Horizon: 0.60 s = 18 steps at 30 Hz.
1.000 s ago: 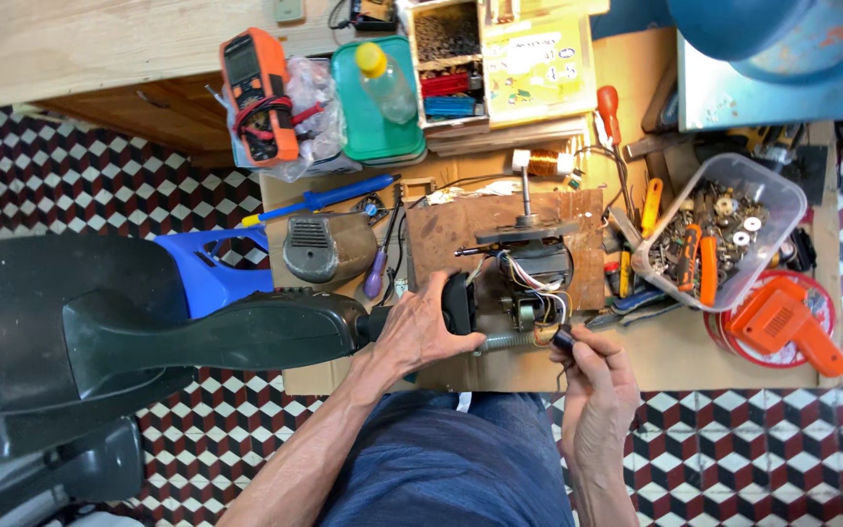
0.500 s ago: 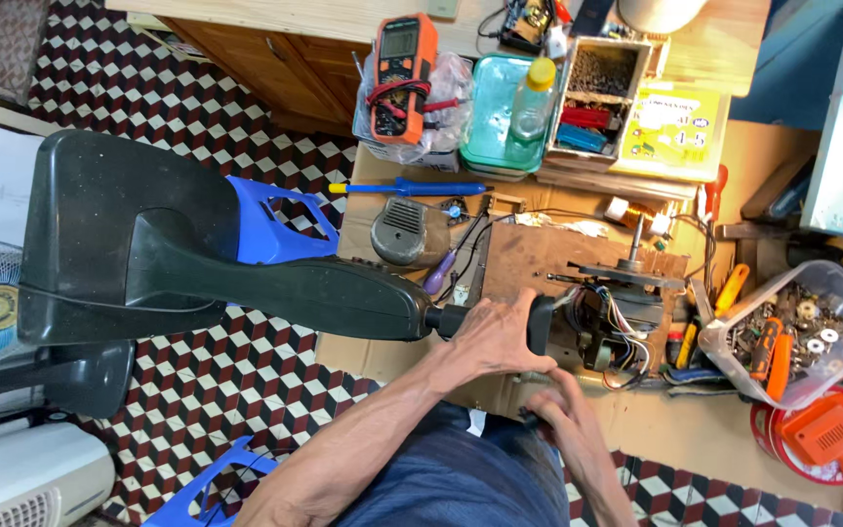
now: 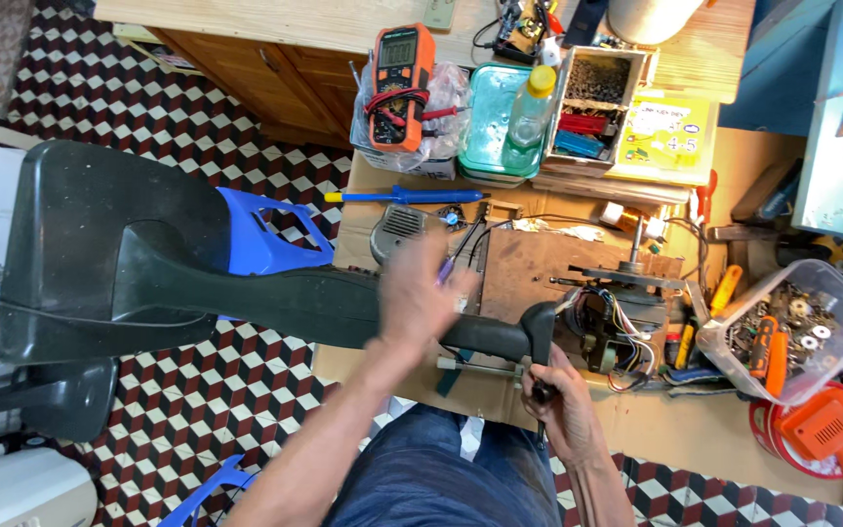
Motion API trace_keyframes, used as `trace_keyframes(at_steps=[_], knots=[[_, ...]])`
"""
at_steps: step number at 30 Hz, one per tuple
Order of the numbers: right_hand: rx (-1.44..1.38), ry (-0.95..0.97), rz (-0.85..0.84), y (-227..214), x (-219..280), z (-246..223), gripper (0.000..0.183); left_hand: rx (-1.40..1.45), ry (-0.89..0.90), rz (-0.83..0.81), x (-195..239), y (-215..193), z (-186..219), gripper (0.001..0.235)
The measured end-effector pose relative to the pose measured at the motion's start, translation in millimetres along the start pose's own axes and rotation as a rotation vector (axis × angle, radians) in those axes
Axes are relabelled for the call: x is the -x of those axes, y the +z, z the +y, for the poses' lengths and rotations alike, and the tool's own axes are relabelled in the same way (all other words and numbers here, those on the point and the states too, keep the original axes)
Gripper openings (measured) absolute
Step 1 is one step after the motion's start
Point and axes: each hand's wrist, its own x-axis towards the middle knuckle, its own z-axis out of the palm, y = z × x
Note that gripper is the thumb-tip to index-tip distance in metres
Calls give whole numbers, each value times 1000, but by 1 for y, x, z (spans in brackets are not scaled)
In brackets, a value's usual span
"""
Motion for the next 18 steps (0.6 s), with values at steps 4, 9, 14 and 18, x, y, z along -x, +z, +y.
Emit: trace_keyframes(at_steps=[4, 9, 14, 18], knots=[[-12, -16, -21, 10, 5, -7, 56, -223, -186, 45, -46, -6, -53, 109], [14, -1, 27, 14, 11, -7, 58, -187, -468, -249, -71, 0, -74, 124], [23, 0, 40, 14, 12, -6, 62, -216, -147, -92, -59, -20, -53, 117], [2, -22, 2, 16, 13, -6, 64, -223, -42, -160, -42, -28, -13, 110]])
